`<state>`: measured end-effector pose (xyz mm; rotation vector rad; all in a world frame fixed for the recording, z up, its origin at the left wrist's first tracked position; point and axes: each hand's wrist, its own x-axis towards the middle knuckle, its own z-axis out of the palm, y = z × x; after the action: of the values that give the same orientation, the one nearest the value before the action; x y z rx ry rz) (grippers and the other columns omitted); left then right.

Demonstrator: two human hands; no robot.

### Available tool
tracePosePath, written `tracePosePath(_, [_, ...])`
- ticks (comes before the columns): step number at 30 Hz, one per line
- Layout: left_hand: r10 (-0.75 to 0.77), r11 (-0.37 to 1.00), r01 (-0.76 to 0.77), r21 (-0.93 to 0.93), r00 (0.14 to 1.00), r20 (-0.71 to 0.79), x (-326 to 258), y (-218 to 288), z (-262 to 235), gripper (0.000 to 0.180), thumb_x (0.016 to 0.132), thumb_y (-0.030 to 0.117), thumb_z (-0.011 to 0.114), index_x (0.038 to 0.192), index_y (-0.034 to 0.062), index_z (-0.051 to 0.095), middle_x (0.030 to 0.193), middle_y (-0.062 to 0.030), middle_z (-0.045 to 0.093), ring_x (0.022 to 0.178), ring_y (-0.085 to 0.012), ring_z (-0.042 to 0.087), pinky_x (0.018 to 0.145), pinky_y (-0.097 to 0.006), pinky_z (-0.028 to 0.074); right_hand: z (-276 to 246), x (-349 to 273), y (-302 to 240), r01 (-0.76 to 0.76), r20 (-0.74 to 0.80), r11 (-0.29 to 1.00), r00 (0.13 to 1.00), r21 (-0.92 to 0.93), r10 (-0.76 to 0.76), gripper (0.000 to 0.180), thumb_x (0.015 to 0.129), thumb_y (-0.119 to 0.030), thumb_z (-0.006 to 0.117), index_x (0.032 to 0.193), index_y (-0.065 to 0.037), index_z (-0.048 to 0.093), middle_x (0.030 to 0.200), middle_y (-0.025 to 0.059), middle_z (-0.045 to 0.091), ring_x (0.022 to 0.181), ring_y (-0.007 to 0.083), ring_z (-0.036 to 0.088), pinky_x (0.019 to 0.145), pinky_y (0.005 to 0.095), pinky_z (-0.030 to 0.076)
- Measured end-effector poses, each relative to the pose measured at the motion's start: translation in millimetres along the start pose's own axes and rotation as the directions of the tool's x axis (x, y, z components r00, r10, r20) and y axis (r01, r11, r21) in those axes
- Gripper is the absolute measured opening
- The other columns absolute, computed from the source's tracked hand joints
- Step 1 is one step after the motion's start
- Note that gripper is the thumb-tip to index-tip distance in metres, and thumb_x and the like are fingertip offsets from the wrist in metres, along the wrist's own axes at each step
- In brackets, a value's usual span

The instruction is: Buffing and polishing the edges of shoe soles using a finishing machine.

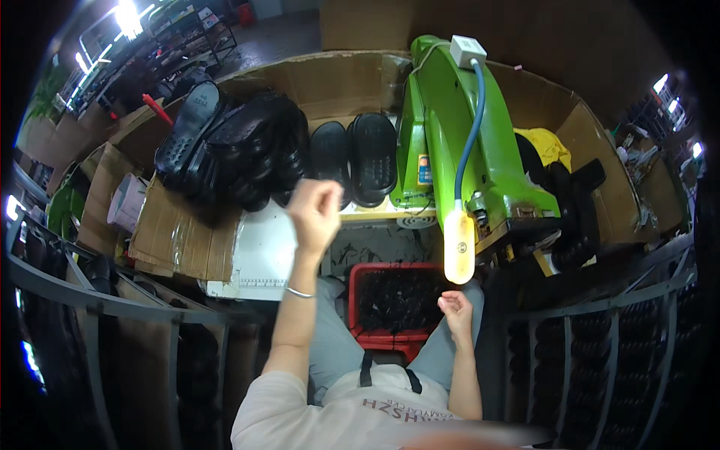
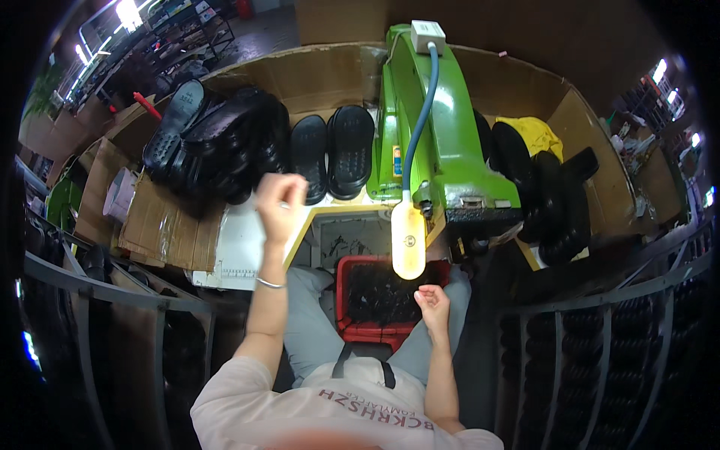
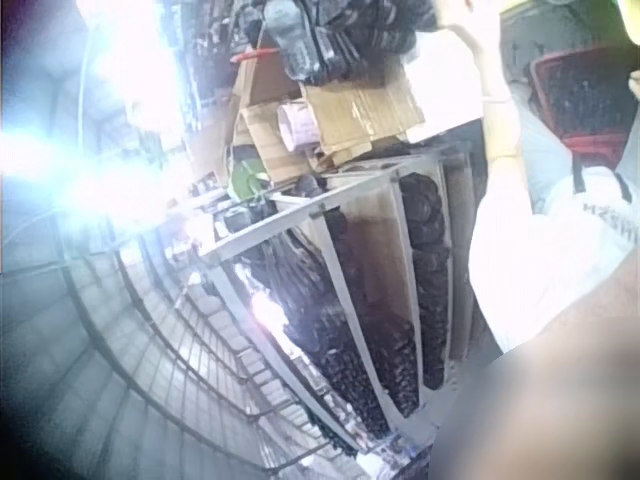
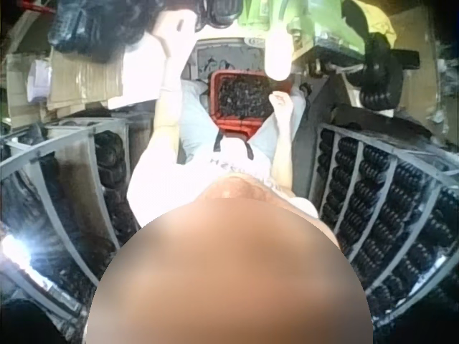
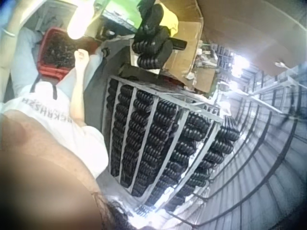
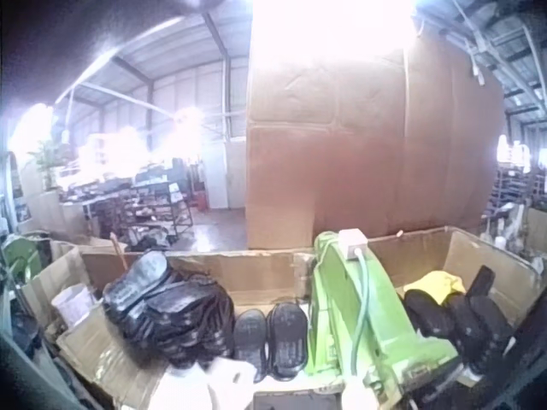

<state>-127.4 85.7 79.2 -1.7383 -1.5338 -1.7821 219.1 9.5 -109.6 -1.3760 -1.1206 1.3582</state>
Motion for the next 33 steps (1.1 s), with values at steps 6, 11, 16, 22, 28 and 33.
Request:
tracePosePath(6, [-0.023, 0.594, -0.103, 0.798, 0.989, 0.145, 97.6, -21.2, -95.6, 0.053, 0.068, 0.013, 0.080, 0.117, 0.0150, 0.060, 0.138, -0.0110, 0.046, 0.132, -0.0338, 0.036, 0.105, -0.052, 0.030, -9.0, 6.2, 17.6, -0.013, 0.060, 0.999, 0.998, -0.046, 0.016, 0.017, 0.084, -0.002, 0.068, 0.100, -0.002, 0.062, 0.086, 0.0020, 0.063, 0.074, 0.0080, 0.060, 0.068, 0.0213, 0.048])
tracePosePath(11, [0.060, 0.792, -0.192, 0.579, 0.969, 0.240, 112.6, -77.7, -131.0, 0.038, 0.065, 0.006, 0.080, 0.099, 0.0051, 0.064, 0.117, -0.0094, 0.062, 0.121, -0.0309, 0.051, 0.102, -0.046, 0.036, -7.4, -1.4, 23.5, -0.060, 0.047, 0.997, 0.997, -0.048, 0.062, 0.017, 0.082, -0.002, 0.070, 0.097, -0.002, 0.063, 0.083, 0.0017, 0.064, 0.074, 0.0084, 0.060, 0.069, 0.0219, 0.049])
tracePosePath(16, [-0.092, 0.987, 0.111, 0.112, 0.983, -0.160, 82.4, -20.3, -146.2, 0.040, 0.074, 0.005, 0.080, 0.108, -0.0019, 0.061, 0.109, -0.0125, 0.066, 0.106, -0.0237, 0.058, 0.096, -0.036, 0.044, 14.3, 4.5, 46.2, 0.065, 0.111, 0.992, 0.992, -0.112, -0.052, 0.014, 0.082, -0.003, 0.070, 0.095, -0.002, 0.065, 0.086, 0.0044, 0.066, 0.078, 0.0101, 0.062, 0.073, 0.0239, 0.051])
tracePosePath(22, [0.058, 0.926, 0.184, 0.329, 0.793, -0.606, -67.9, 4.5, -169.6, 0.043, 0.088, 0.023, 0.070, 0.116, -0.0037, 0.053, 0.114, -0.0148, 0.057, 0.103, -0.0235, 0.057, 0.095, -0.038, 0.046, 167.9, 54.2, -43.2, 0.165, 0.348, 0.972, 0.913, 0.165, -0.214, 0.039, 0.086, -0.003, 0.067, 0.121, 0.001, 0.051, 0.075, 0.0026, 0.059, 0.063, 0.0086, 0.058, 0.062, 0.0234, 0.051])
tracePosePath(28, [-0.573, 0.646, 0.296, -0.703, 0.797, -0.192, -134.1, 52.6, -154.5, 0.049, 0.077, 0.012, 0.079, 0.116, 0.0038, 0.051, 0.108, -0.0107, 0.056, 0.098, -0.0222, 0.055, 0.093, -0.038, 0.043, 254.4, 104.5, -76.2, -0.101, 0.391, 0.973, 0.920, 0.205, 0.013, 0.042, 0.088, -0.006, 0.064, 0.126, 0.003, 0.048, 0.066, 0.0030, 0.057, 0.056, 0.0103, 0.055, 0.051, 0.0255, 0.049])
tracePosePath(33, [-0.558, 0.741, 0.562, -0.369, 0.820, 0.127, -131.4, 55.6, -197.9, 0.042, 0.065, 0.012, 0.088, 0.091, -0.0033, 0.058, 0.083, -0.0030, 0.055, 0.075, -0.0105, 0.052, 0.071, -0.024, 0.043, 205.9, 61.5, -45.7, 0.108, 0.580, 0.986, 0.798, 0.128, -0.163, 0.019, 0.096, -0.013, 0.055, 0.080, -0.002, 0.056, 0.062, 0.0007, 0.055, 0.055, 0.0088, 0.051, 0.054, 0.0252, 0.041])
